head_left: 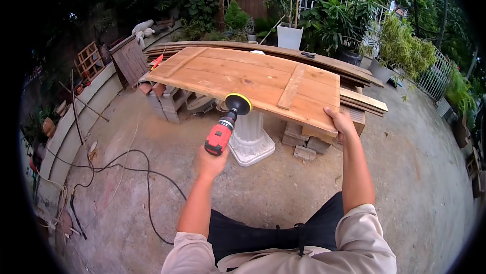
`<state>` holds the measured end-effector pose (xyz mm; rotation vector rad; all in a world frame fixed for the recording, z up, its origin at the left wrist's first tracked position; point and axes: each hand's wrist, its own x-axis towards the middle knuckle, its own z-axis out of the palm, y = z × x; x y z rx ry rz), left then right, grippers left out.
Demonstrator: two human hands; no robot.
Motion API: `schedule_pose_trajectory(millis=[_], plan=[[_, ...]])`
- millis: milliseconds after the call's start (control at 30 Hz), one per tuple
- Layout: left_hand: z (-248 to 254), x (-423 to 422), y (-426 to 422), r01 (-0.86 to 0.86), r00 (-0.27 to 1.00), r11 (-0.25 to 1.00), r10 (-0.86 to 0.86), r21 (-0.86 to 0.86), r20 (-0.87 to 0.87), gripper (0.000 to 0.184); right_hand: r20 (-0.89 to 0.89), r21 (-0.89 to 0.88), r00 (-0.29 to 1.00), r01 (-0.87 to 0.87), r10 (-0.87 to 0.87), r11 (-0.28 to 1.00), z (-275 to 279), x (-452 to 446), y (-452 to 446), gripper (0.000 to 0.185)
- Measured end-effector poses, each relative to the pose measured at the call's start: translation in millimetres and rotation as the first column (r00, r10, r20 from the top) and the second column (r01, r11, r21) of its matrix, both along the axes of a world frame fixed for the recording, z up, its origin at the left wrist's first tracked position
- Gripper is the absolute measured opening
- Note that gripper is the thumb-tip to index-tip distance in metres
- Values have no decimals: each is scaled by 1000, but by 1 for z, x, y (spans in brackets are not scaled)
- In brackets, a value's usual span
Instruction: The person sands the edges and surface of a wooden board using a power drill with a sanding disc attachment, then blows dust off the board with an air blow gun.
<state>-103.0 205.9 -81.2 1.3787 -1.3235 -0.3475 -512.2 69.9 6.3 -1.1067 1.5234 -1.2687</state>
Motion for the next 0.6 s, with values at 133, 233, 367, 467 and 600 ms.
schedule_pose_trajectory(millis=[133, 233, 367, 467, 600], plan=[[0, -6, -6, -44, 988, 991, 24, -130, -150, 15, 64, 32, 997, -52, 50, 998, 3, -2, 1, 59], [10, -7, 3, -49, 991, 999, 46, -23, -126, 14, 76, 32, 994, -75, 72, 997, -5, -8, -6, 58], [10, -27, 14, -98, 993, 994, 101, -51, 66, 13, 110, 16, 989, -101, 99, 995, -6, -10, -7, 54], [8, -31, 10, -114, 988, 993, 113, -11, -108, 15, 151, 26, 981, -123, 117, 992, -10, -15, -10, 54], [10, -42, 15, -110, 993, 992, 107, -63, -49, 14, 193, 1, 972, -138, 135, 990, -6, -13, -8, 52]])
